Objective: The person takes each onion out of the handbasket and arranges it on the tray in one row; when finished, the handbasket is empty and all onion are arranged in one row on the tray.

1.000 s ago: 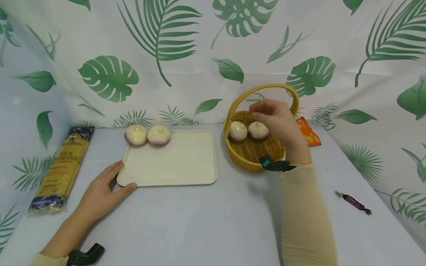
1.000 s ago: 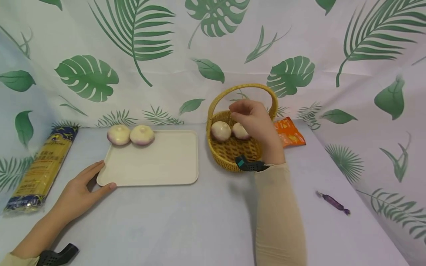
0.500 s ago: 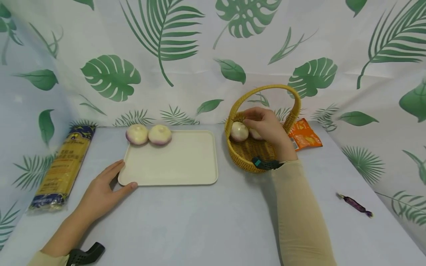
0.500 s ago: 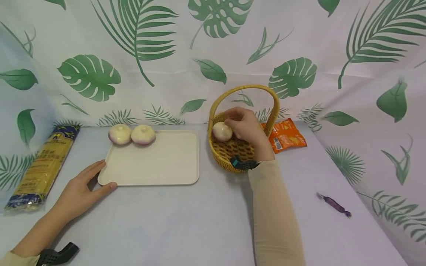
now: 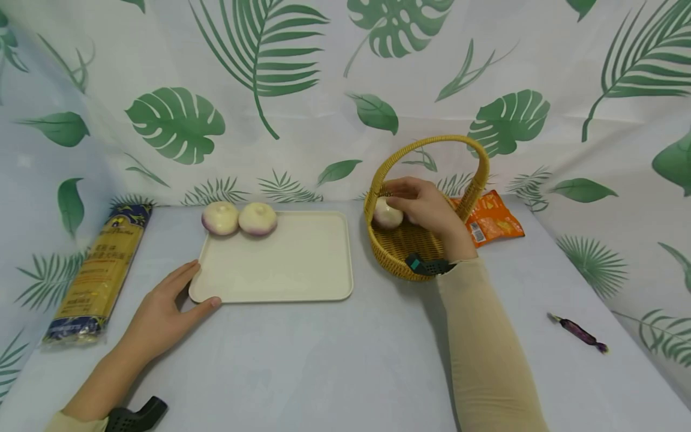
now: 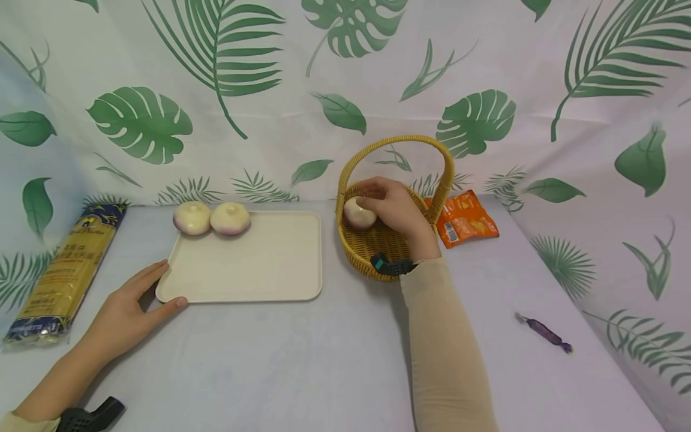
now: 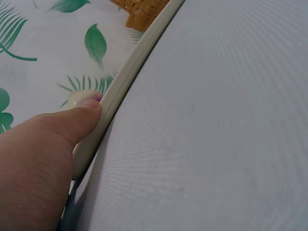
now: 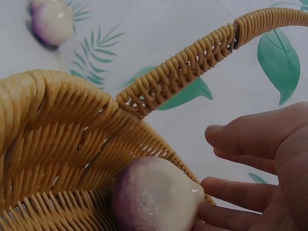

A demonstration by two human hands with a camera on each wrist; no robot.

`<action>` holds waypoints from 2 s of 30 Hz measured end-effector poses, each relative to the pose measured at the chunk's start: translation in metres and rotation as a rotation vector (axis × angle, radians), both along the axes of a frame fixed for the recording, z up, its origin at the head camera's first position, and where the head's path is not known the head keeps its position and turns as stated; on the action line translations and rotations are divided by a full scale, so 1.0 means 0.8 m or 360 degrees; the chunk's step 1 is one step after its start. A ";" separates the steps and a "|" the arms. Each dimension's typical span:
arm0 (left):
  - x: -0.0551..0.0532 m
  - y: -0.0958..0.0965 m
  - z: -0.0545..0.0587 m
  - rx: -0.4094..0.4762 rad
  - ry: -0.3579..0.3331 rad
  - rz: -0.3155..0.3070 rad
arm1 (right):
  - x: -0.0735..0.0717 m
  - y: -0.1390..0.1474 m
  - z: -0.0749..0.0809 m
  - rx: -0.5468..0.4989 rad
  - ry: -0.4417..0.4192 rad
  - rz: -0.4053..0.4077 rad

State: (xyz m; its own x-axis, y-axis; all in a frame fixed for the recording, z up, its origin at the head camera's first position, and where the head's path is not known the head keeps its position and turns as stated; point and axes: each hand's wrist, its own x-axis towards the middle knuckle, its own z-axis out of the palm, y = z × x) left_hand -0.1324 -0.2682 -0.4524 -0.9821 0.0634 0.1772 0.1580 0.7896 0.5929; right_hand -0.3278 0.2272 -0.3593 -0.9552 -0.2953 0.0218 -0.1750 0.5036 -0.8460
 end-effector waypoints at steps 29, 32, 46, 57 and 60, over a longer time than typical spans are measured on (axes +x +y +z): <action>-0.001 -0.002 -0.003 0.0004 0.0001 0.0001 | -0.004 -0.008 -0.011 0.0355 0.0048 0.0199; -0.002 -0.002 -0.004 0.0014 0.0006 -0.0005 | -0.004 -0.006 -0.012 0.0332 0.0041 0.0201; -0.001 -0.001 -0.005 0.0004 -0.0003 0.0002 | 0.002 -0.002 -0.004 0.0293 0.0020 0.0216; 0.000 -0.002 -0.006 -0.0005 -0.0005 -0.0006 | 0.011 0.010 0.012 0.0156 0.0007 0.0199; 0.001 -0.002 -0.005 0.0004 -0.0020 -0.0008 | 0.014 0.015 0.020 0.0153 -0.0015 0.0188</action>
State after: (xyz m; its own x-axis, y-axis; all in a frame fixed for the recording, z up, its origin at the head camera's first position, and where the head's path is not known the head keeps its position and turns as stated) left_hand -0.1320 -0.2695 -0.4561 -0.9839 0.0676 0.1654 0.1544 0.7872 0.5970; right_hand -0.3165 0.2396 -0.3433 -0.9137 -0.4059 -0.0208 -0.2302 0.5589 -0.7967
